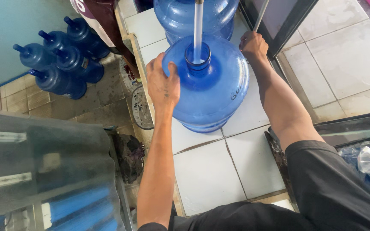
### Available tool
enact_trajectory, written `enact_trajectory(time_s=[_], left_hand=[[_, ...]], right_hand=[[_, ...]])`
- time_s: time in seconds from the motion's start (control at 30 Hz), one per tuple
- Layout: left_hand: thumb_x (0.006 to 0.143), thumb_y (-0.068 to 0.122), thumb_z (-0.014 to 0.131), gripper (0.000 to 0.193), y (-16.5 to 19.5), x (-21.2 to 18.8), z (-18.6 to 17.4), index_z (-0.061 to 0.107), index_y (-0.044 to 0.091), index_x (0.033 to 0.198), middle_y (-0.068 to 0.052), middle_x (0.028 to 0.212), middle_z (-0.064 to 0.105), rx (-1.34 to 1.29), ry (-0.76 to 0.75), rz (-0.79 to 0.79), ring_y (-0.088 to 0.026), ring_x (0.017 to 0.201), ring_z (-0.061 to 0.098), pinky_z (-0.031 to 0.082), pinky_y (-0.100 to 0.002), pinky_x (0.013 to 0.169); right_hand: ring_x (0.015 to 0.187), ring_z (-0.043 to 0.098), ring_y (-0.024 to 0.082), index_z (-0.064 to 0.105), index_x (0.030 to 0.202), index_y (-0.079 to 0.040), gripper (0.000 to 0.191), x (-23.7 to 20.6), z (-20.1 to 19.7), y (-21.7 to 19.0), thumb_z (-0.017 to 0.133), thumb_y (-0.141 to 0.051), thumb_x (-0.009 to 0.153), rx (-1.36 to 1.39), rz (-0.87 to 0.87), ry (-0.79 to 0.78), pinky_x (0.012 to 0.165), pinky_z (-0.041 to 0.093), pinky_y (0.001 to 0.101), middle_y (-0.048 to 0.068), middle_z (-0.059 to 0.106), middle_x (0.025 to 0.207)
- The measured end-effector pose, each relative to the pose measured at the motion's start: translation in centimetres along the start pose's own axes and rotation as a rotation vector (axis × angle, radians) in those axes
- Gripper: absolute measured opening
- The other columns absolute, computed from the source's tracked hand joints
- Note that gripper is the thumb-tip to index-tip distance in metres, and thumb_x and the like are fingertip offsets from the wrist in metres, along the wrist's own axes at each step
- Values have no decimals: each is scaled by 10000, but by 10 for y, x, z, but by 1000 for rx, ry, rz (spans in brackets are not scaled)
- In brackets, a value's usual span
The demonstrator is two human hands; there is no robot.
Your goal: The person fills large blue water jugs from a dispenser, wipes the necks with a cloth, places shrink-wrap seals over the openings, and uses a heat gun to shrink the plastic around the caps. The process is repeated for multiple jugs.
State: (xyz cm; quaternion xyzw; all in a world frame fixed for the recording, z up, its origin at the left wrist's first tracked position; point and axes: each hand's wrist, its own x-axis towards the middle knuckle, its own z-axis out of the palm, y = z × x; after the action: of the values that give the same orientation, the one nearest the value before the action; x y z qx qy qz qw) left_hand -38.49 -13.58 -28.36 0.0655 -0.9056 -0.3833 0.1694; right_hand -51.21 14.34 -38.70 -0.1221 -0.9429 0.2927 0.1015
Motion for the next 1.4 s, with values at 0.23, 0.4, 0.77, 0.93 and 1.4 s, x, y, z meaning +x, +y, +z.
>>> enact_trajectory(time_s=[0.23, 0.4, 0.77, 0.93, 1.4], left_hand=[[989, 312, 536, 453, 2, 0, 2, 601, 90, 1379, -165, 1365, 563, -19, -32, -33, -328, 1183, 635, 491, -433, 1020], [1000, 311, 554, 444, 5, -2, 3, 600, 78, 1375, -165, 1384, 555, 3, -16, -7, -348, 1233, 600, 463, -441, 1031], [1015, 337, 522, 444, 2, -9, 8, 587, 98, 1384, -131, 1368, 569, 1, -21, -2, -320, 1165, 644, 506, -442, 979], [1012, 341, 512, 451, 6, -10, 7, 580, 104, 1390, -128, 1375, 558, 6, -26, -14, -317, 1124, 654, 513, -450, 952], [1000, 338, 512, 467, 11, -10, 5, 578, 95, 1393, -127, 1399, 543, 5, -42, -56, -296, 1138, 662, 521, -439, 960]], right_hand=[[781, 746, 219, 772, 974, -179, 123, 5, 3, 9, 683, -197, 891, 84, 28, -5, 726, 556, 380, 12, 751, 782], [785, 756, 182, 769, 986, -168, 140, 1, -1, 14, 652, -195, 915, 175, 19, -1, 742, 558, 358, -9, 759, 785], [864, 751, 200, 785, 978, -165, 152, -26, -14, 23, 707, -166, 847, 185, 59, -26, 773, 551, 354, 8, 780, 869], [878, 743, 198, 790, 997, -186, 196, -27, -17, 25, 749, -147, 810, 161, 95, -43, 764, 546, 358, 2, 774, 897], [893, 750, 158, 773, 1002, -157, 223, -21, -11, 26, 731, -78, 798, 186, 76, -46, 784, 550, 330, -18, 782, 895]])
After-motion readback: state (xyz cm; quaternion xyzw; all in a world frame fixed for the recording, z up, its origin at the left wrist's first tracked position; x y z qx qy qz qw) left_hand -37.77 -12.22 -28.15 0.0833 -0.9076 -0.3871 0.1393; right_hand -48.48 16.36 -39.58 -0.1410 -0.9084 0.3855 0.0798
